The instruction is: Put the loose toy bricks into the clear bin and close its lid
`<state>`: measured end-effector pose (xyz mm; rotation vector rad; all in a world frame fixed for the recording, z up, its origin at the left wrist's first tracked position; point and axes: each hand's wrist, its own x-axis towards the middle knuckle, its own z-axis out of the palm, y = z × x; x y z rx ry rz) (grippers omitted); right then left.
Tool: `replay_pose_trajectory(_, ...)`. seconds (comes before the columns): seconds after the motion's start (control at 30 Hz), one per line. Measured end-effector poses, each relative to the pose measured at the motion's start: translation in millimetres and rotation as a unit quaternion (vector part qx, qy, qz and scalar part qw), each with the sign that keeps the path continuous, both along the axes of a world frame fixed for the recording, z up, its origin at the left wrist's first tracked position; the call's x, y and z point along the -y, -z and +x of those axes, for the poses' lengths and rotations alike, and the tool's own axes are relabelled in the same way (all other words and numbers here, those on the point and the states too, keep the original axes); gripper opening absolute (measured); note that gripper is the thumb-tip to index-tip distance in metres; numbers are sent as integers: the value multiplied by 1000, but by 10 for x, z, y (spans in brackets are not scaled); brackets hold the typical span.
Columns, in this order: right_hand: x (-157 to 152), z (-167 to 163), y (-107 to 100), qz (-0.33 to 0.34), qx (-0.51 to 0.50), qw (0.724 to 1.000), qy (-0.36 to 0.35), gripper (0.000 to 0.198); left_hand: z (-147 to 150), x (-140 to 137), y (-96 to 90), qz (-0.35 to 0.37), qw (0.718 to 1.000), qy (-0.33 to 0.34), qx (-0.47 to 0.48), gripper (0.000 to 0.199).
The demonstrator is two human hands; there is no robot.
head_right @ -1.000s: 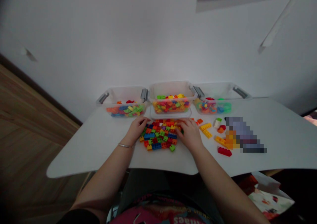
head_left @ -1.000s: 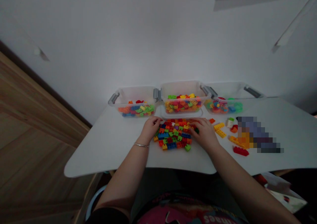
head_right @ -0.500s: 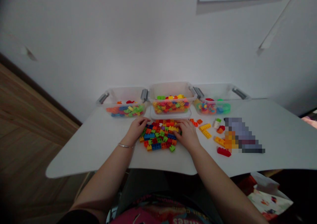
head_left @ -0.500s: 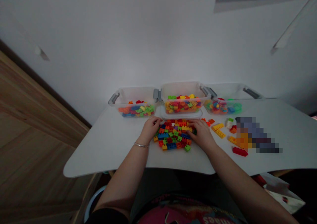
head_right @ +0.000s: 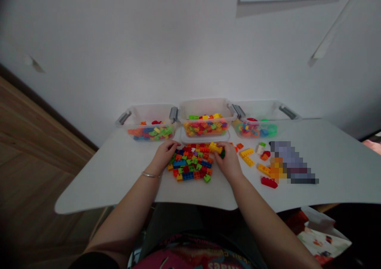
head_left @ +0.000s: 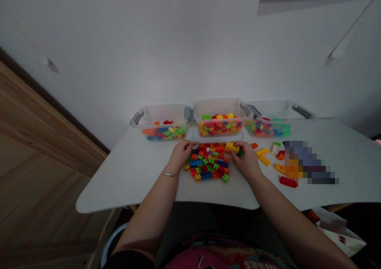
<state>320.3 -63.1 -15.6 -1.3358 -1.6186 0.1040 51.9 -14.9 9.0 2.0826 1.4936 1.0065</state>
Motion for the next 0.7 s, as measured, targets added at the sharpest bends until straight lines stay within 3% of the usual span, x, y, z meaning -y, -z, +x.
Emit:
replay_pose_trajectory(0.13,-6,-9,-73,23,-110,993,19,26,-3,-9,12,5,1000,4,-4,22)
replay_pose_trajectory(0.23,-63,-17,-181,76,-184,980,18,30,-4,-18,25,3,1000,5,-7,23)
replay_pose_trajectory(0.43,-290,-29,-580,165,-246,955,-2,32,-10,-14,24,2,1000,5,-7,23)
replay_pose_trajectory(0.6,-605,-17,-946,145,-227,962,30,30,-6,-1,17,1,1000,3,-3,24)
replay_pose_trajectory(0.7,-872,-18,-1060,95,-177,979,31,25,-6,-3,18,1,1000,2,-4,24)
